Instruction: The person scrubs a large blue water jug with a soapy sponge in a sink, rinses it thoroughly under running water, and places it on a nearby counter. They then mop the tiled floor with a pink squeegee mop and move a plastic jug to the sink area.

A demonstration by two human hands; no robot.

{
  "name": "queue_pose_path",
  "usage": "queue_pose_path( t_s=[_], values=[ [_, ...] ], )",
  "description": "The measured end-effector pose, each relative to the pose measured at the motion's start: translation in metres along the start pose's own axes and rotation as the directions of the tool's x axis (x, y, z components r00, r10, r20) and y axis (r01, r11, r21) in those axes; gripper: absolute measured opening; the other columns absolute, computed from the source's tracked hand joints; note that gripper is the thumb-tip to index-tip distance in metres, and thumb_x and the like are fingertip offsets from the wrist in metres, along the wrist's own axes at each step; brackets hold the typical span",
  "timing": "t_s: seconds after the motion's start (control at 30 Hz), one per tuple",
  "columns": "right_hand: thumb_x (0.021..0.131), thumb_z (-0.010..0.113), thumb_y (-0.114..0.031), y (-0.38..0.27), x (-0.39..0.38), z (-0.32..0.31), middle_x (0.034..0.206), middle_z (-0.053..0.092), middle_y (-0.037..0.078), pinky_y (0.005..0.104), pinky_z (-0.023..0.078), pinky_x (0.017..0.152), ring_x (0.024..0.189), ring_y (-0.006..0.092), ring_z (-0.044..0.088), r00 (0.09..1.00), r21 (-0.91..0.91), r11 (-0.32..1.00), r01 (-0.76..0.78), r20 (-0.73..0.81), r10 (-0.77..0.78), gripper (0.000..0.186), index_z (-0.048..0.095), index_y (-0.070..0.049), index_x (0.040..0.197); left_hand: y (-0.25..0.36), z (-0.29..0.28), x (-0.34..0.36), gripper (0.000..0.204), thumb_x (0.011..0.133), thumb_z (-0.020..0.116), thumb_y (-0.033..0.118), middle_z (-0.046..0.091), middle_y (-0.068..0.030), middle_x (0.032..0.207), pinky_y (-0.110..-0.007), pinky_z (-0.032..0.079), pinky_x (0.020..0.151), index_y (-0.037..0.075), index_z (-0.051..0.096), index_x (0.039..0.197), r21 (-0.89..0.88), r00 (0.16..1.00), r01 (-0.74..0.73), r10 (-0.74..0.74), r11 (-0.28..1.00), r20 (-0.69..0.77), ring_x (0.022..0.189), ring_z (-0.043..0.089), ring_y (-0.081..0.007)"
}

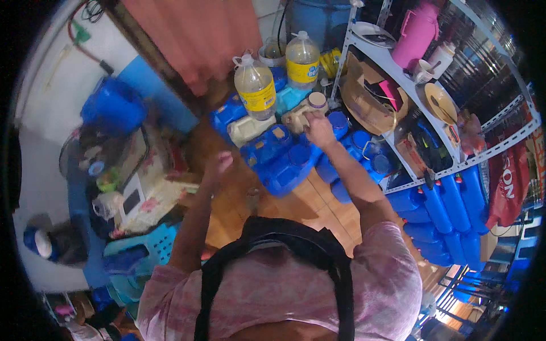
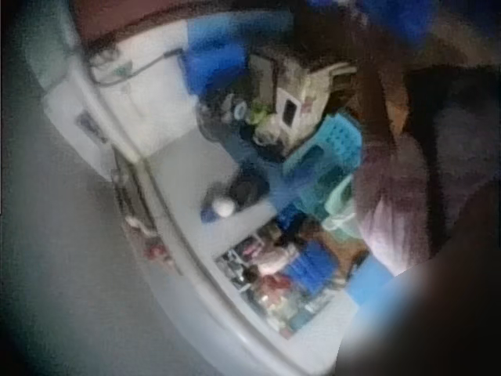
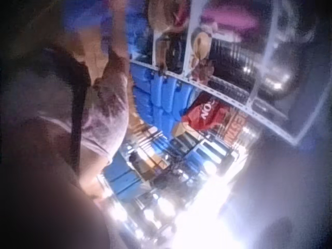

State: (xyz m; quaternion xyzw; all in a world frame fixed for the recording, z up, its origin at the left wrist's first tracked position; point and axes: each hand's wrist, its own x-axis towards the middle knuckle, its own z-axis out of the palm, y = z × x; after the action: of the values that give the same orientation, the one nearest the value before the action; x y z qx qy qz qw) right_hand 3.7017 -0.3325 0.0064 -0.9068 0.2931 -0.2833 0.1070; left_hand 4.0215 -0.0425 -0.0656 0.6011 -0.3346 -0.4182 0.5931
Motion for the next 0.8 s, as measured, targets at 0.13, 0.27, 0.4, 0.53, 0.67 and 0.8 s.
queue_pose_path(
  t_s=[0.13, 0.27, 0.4, 0.53, 0.67, 0.8],
  values=[
    [0.078, 0.071, -0.015, 0.015, 0.129, 0.034, 0.125, 0.059, 0.022, 0.0468, 0.047, 0.103, 0.123, 0.0412, 0.053, 0.995, -0.149, 0.988, -0.048, 0.084, 0.061, 0.05, 0.061, -0.005, 0.126, 0.08, 0.0, 0.167, 0.022, 0.089, 0.075, 0.018, 0.072, -0.0089, 0.095, -0.028, 0.052, 0.079, -0.001, 0.07, 0.101, 0.236, 0.947, -0.26, 0.295, 0.936, -0.126, 0.088, 0.066, -0.0135],
    [0.077, 0.07, -0.015, 0.041, 0.247, 0.068, 0.147, 0.044, 0.021, 0.0512, 0.04, 0.112, 0.144, 0.0397, 0.033, 0.957, -0.381, 0.917, -0.116, 0.203, 0.206, 0.068, 0.05, -0.013, 0.142, 0.108, -0.012, 0.328, 0.035, 0.085, 0.078, 0.03, 0.072, -0.0148, 0.096, -0.034, 0.052, 0.081, -0.001, 0.071, 0.098, 0.384, 0.943, -0.191, 0.277, 0.903, -0.183, 0.088, 0.068, -0.0231],
    [0.08, 0.067, -0.014, 0.073, 0.353, 0.106, 0.164, 0.017, 0.02, 0.0606, 0.032, 0.115, 0.153, 0.0412, 0.014, 0.862, -0.511, 0.821, -0.253, 0.265, 0.431, 0.081, 0.035, -0.022, 0.154, 0.1, -0.019, 0.444, 0.057, 0.077, 0.08, 0.05, 0.071, -0.023, 0.098, -0.046, 0.051, 0.085, -0.003, 0.07, 0.098, 0.5, 0.938, -0.12, 0.263, 0.858, -0.226, 0.09, 0.067, -0.0388],
    [0.083, 0.065, -0.015, 0.119, 0.424, 0.145, 0.166, 0.008, 0.023, 0.0618, 0.03, 0.115, 0.153, 0.0457, 0.009, 0.857, -0.66, 0.708, -0.25, 0.19, 0.479, 0.083, 0.03, -0.028, 0.157, 0.08, -0.023, 0.503, 0.057, 0.076, 0.08, 0.051, 0.069, -0.0188, 0.086, -0.048, 0.051, 0.075, -0.003, 0.066, 0.086, 0.578, 0.954, -0.091, 0.238, 0.811, -0.185, 0.08, 0.065, -0.0383],
    [0.088, 0.062, -0.018, 0.16, 0.453, 0.179, 0.164, 0.016, 0.022, 0.0631, 0.029, 0.114, 0.152, 0.0426, 0.015, 0.845, -0.713, 0.643, -0.279, 0.136, 0.517, 0.074, 0.034, -0.031, 0.156, 0.061, -0.035, 0.515, 0.05, 0.079, 0.08, 0.046, 0.068, -0.0146, 0.079, -0.046, 0.05, 0.067, -0.001, 0.063, 0.08, 0.638, 0.968, -0.095, 0.22, 0.765, -0.12, 0.073, 0.065, -0.0323],
    [0.087, 0.059, -0.013, 0.178, 0.436, 0.195, 0.152, 0.039, 0.02, 0.0541, 0.043, 0.105, 0.136, 0.0397, 0.044, 0.905, -0.678, 0.696, -0.239, 0.104, 0.412, 0.055, 0.052, -0.025, 0.14, 0.055, -0.046, 0.507, 0.032, 0.085, 0.079, 0.03, 0.067, -0.0084, 0.079, -0.035, 0.049, 0.062, 0.002, 0.062, 0.086, 0.208, 0.991, 0.133, -0.133, 0.969, -0.014, 0.072, 0.065, -0.021]
  ],
)
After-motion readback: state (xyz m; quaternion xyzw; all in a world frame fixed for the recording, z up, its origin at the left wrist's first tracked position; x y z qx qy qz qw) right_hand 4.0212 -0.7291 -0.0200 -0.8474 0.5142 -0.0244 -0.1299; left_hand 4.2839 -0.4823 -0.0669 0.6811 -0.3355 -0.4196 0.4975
